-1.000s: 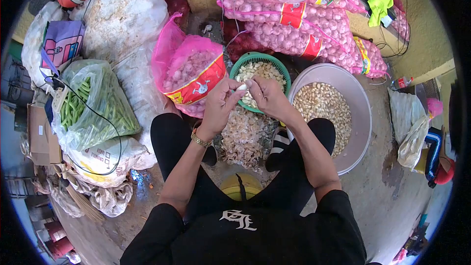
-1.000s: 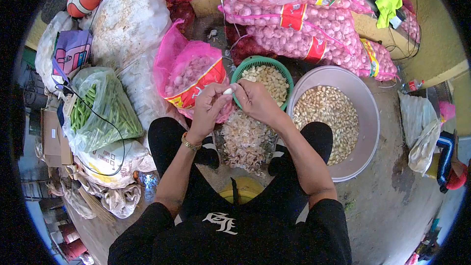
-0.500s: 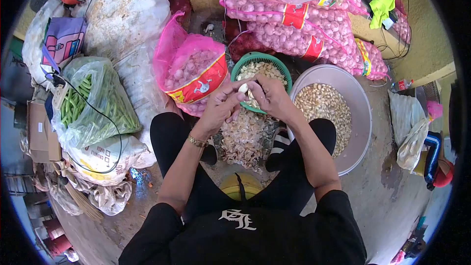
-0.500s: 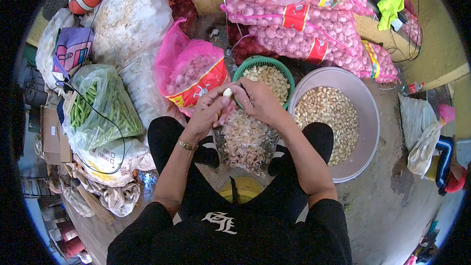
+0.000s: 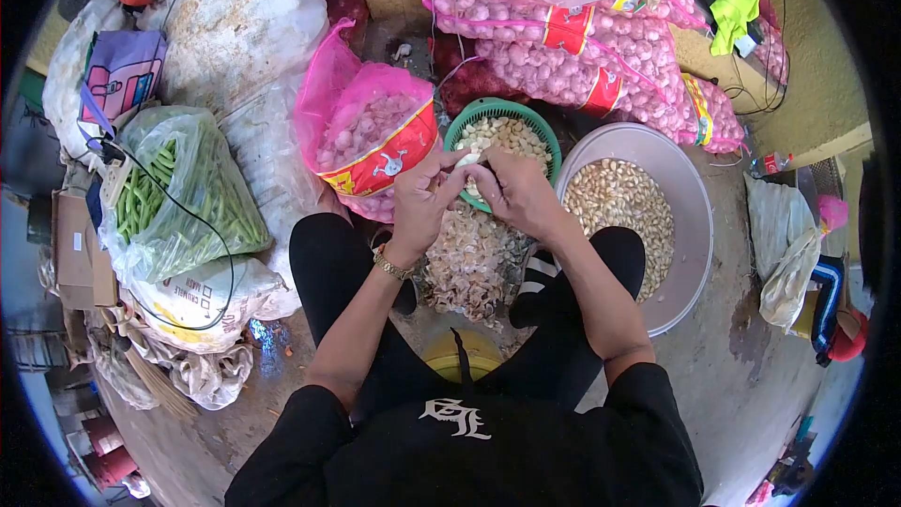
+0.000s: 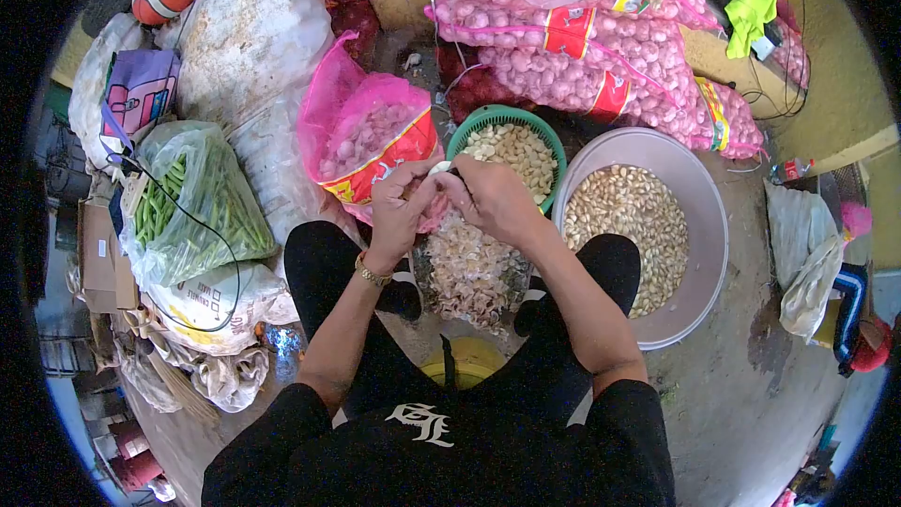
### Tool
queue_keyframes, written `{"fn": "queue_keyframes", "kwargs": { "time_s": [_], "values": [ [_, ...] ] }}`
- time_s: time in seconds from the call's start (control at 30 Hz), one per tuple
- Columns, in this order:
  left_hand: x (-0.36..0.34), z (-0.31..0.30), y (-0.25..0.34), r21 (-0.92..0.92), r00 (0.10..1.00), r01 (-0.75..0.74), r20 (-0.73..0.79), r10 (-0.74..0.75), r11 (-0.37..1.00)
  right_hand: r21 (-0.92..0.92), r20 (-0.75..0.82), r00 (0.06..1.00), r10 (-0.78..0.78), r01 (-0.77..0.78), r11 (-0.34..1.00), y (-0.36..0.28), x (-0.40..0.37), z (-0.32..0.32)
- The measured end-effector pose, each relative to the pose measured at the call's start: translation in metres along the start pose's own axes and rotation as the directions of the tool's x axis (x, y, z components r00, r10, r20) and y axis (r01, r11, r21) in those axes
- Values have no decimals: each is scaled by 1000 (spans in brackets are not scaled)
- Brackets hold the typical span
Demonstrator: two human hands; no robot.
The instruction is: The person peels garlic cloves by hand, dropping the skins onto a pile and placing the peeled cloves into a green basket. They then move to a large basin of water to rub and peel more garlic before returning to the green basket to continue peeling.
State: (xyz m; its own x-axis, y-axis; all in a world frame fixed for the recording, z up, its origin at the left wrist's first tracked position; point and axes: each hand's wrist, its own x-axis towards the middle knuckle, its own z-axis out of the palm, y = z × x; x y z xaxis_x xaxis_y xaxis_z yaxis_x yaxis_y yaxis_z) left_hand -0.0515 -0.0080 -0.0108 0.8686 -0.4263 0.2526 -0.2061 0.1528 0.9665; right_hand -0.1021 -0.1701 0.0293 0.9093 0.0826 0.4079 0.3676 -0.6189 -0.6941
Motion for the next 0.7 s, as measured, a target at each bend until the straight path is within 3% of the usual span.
{"fn": "queue_keyframes", "kwargs": {
  "time_s": [0.03,0.1,0.13,0.2,0.33,0.53,0.7],
  "values": [
    [1,-4,7,0,1000,-1,1,1,1000,0,-1,1000,0,0,1000,-1,1,-2],
    [2,-16,22,-145,938,278,254,-236,950,142,-14,1000,25,-23,990,-2,1,-5],
    [2,-15,24,-145,938,278,253,-236,950,142,-13,1000,25,-22,990,0,0,-5],
    [2,-13,26,-478,888,444,348,-301,758,260,-8,1000,19,-16,965,4,0,-2],
    [1,-8,29,-438,882,447,359,-304,780,204,23,1000,13,-18,979,0,0,-5],
    [2,-10,11,-644,910,407,350,-224,648,226,57,998,-8,-5,974,-12,-4,-9],
    [-1,-13,-6,-696,935,353,287,-208,625,187,13,987,-159,154,970,-14,-10,-6]
  ]
}}
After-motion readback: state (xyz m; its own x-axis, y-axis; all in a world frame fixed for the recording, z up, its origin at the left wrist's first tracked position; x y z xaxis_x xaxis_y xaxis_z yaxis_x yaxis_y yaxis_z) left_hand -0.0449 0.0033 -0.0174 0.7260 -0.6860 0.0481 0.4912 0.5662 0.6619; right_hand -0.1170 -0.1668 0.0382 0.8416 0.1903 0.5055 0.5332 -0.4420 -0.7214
